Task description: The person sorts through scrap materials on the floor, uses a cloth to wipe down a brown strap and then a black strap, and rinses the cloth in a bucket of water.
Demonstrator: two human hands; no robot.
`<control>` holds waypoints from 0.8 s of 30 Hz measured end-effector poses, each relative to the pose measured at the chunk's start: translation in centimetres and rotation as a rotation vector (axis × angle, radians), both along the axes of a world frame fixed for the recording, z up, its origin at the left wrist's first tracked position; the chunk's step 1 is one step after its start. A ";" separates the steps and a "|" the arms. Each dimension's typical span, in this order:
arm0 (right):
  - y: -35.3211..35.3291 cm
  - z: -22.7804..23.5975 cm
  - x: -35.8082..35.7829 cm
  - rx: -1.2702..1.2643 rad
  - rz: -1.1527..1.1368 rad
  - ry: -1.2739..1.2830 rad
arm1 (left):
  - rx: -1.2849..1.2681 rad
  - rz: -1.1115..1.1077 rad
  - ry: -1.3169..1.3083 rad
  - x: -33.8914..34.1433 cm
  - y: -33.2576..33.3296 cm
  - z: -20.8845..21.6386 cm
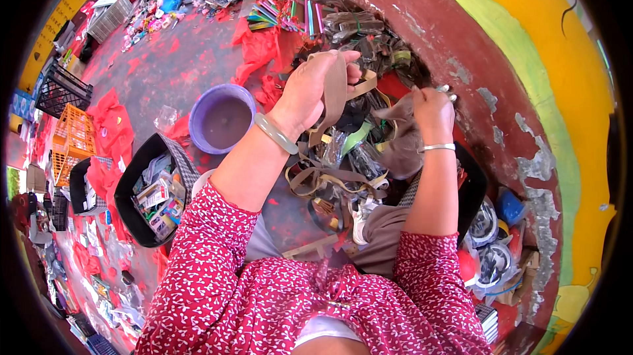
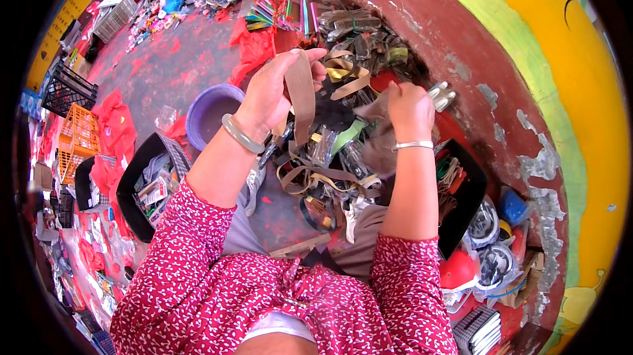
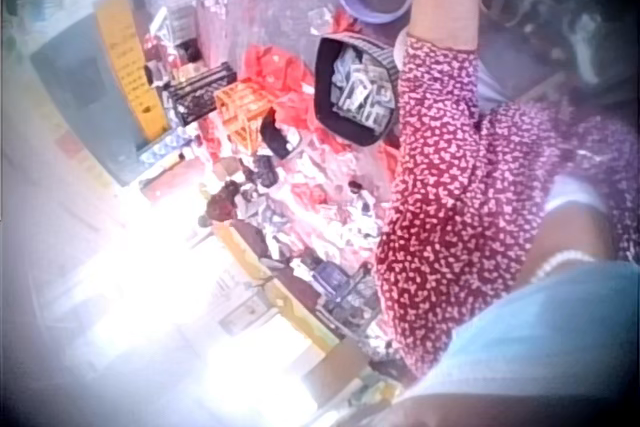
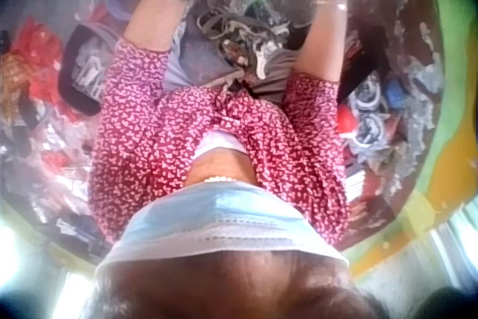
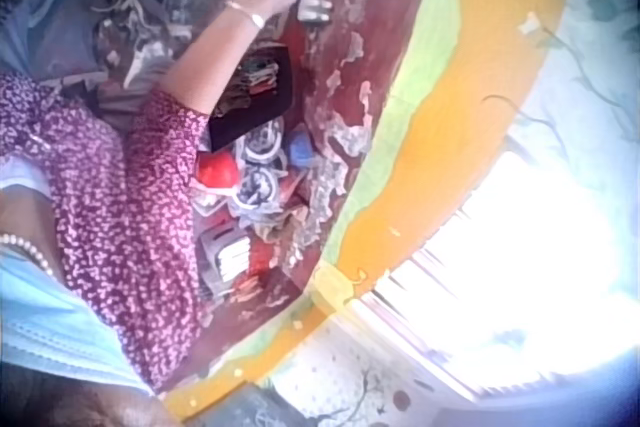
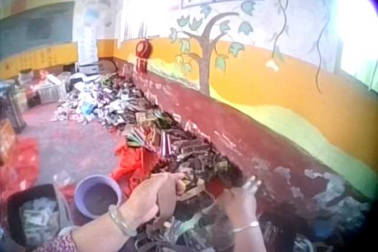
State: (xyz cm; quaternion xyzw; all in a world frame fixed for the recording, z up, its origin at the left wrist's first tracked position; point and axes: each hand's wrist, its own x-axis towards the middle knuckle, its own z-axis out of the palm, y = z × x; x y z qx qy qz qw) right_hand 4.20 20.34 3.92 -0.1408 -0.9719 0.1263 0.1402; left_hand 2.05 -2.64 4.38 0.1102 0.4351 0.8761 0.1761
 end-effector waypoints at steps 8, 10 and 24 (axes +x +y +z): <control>-2.4 0.8 0.8 -1.749 0.231 0.099 | -0.581 0.093 0.615 -0.1 1.0 -1.1; -4.3 1.6 1.3 -1.964 0.265 -0.021 | -0.857 0.173 0.897 0.1 1.0 -1.5; -5.2 1.3 2.4 -2.098 0.603 -0.062 | -0.668 0.035 0.850 -0.3 0.8 -0.9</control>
